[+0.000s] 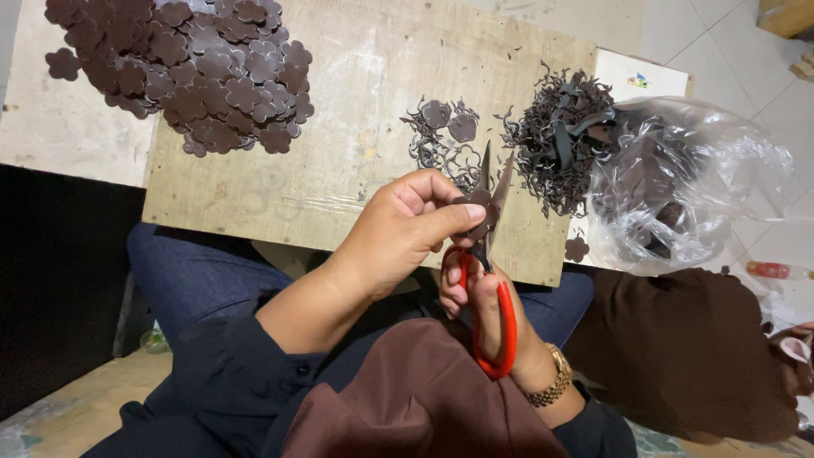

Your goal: The person trims the edges of dark brown flower-shaped craft pieces using red-handled scissors. They hold each piece in the left hand and carefully cut around the perimeter with the right hand, then place the finished pieces into a growing pile on the left side of the wooden board.

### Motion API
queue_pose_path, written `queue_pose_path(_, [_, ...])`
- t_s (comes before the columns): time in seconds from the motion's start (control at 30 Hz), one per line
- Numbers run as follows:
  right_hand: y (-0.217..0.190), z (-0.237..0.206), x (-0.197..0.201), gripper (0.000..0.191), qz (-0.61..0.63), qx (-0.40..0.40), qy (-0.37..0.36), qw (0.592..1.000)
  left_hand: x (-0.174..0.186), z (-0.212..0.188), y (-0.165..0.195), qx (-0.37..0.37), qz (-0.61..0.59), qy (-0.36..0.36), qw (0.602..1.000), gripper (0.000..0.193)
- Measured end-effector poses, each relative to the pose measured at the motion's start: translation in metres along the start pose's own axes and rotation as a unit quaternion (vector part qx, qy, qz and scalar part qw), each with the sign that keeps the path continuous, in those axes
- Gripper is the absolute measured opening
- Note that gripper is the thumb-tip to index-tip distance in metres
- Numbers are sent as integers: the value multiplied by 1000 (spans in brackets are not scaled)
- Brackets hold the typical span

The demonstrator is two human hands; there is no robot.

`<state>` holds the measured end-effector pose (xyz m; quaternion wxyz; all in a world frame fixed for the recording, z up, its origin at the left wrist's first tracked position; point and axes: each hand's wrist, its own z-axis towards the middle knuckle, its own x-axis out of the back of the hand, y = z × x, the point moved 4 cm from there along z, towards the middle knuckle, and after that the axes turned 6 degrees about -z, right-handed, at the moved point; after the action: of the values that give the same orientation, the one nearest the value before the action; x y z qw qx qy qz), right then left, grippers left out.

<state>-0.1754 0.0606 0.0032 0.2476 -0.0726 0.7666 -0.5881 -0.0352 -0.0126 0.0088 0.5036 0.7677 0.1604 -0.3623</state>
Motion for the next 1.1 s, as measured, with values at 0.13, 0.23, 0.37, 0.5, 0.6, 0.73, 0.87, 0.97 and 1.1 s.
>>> queue_pose_path(0.13, [3, -1, 0, 54, -6, -10, 15, 1000, 2, 2, -2, -12, 18, 12, 1000, 11])
queue_pose_path(0.23, [5, -3, 3, 53, -16, -31, 25, 999, 3, 2, -2, -12, 33, 18, 999, 12])
queue_pose_path(0.37, [6, -2, 4, 54, -9, -33, 25, 999, 1, 1, 2, -12, 31, 21, 999, 11])
queue_pose_path(0.5, [2, 0, 8, 57, -22, -34, 12, 999, 6, 0, 14, -6, 74, 47, 996, 10])
queue_pose_path(0.6, [-2, 2, 7, 60, -46, -15, -16, 999, 7, -1, 20, -13, 65, 52, 996, 8])
queue_pose_path(0.73, [-5, 3, 6, 66, -92, 13, -25, 995, 8, -3, 26, -57, 70, 32, 995, 9])
queue_pose_path(0.87, [-3, 2, 8, 69, -112, 0, -39, 993, 11, -2, 24, -54, 77, 28, 995, 8])
queue_pose_path(0.97, [0, 1, 9, 70, -121, -16, -43, 992, 11, -2, 24, -48, 92, 17, 994, 7])
queue_pose_path(1.1, [2, 2, 10, 71, -125, -20, -48, 991, 10, -4, 27, -51, 109, 10, 993, 9])
